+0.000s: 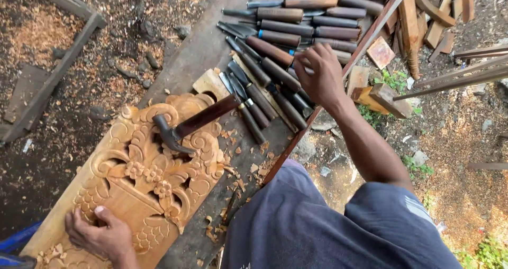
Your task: Carving intricate floral and decorative designs into a large wooden piece using various chisels and a hammer.
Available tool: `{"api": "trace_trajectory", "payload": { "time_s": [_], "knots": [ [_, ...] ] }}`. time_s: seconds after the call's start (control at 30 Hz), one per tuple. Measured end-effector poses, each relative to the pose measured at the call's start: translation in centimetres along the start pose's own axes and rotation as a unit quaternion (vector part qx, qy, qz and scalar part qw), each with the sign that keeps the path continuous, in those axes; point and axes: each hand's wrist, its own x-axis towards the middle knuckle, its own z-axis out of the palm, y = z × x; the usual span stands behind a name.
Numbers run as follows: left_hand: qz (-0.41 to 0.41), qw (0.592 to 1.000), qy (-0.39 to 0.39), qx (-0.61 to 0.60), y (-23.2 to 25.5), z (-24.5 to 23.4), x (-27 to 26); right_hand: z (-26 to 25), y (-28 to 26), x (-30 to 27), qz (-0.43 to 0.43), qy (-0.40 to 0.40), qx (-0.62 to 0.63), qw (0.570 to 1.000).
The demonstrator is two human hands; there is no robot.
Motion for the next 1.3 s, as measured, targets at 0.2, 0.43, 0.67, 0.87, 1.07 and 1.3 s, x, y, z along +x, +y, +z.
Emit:
{"api": "trace_trajectory", "payload": {
  "time_s": [0.2,0.43,0.67,0.87,1.07,1.3],
  "knots": [
    [-0.037,0.999,-0.028,0.018,-0.5,0.7,0.1,0.4,-2.1,-9.1,-0.113,-0.122,-0.109,0.98],
    [-0.031,0.999,-0.016,0.005,-0.1,0.3,0.1,3.1,-6.2,-9.4,-0.168,-0.069,-0.07,0.981],
    [-0.033,0.999,-0.019,-0.014,0.3,0.1,0.3,8.3,-3.3,-11.5,-0.18,-0.149,0.023,0.972],
    [-0.019,0.999,-0.015,0.022,0.9,-0.3,0.1,2.2,-0.7,-5.4,-0.005,0.045,-0.118,0.992],
    [-0.036,0.999,-0.01,0.037,1.4,-0.5,-0.1,5.0,2.5,-6.3,0.006,0.037,-0.123,0.992],
    [-0.03,0.996,-0.026,0.079,1.3,-0.5,0.0,5.2,2.8,-7.1,0.003,0.119,-0.034,0.992]
  ]
}}
